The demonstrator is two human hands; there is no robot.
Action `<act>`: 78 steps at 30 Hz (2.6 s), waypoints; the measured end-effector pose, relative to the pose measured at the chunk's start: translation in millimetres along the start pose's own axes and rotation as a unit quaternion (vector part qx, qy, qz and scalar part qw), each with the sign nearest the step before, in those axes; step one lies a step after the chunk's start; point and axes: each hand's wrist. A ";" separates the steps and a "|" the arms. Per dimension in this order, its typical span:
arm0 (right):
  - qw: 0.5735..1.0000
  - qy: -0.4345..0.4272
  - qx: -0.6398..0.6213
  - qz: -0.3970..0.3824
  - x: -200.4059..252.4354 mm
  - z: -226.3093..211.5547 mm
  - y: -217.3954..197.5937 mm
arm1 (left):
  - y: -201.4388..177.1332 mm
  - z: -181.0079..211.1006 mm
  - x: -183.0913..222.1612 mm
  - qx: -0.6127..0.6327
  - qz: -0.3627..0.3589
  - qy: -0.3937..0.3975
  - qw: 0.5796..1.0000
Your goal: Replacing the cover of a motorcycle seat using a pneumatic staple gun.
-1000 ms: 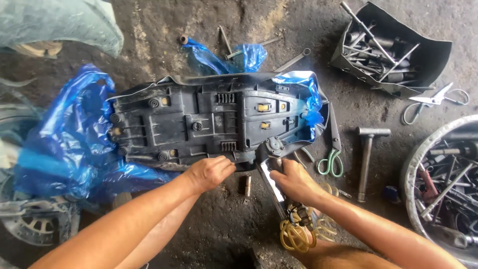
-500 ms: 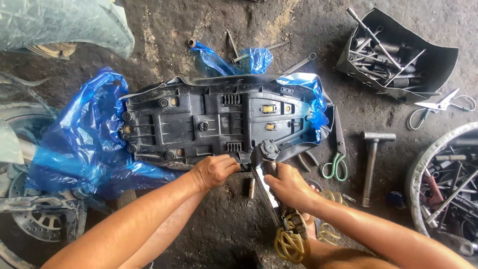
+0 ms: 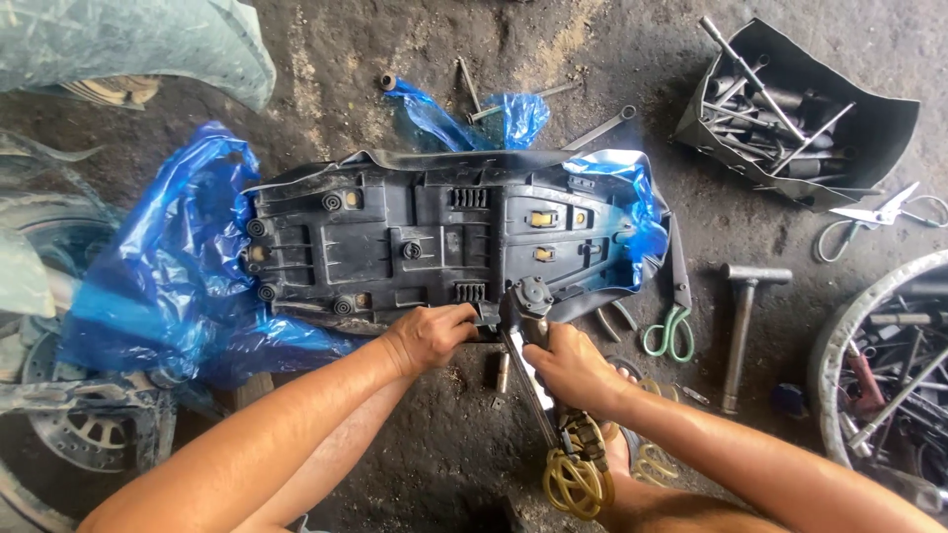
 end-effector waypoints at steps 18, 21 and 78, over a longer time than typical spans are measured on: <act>0.944 0.058 0.298 0.131 43.0 16.6 -110.4 | -50.1 -2.5 -12.9 0.014 -0.081 0.024 0.996; 0.901 0.097 0.375 0.197 36.0 100.2 -114.9 | -49.5 -2.2 -11.3 0.008 -0.089 0.015 0.996; 0.949 -0.214 0.096 0.212 -55.1 -108.9 -134.6 | -204.4 -51.9 -85.9 -0.126 -0.012 -0.387 0.913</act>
Point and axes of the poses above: each hand's wrist, its own x-axis away from the middle knuckle, its own y-axis out of the palm, z = x × y, and after that the axes turned 6 degrees about y, right-handed
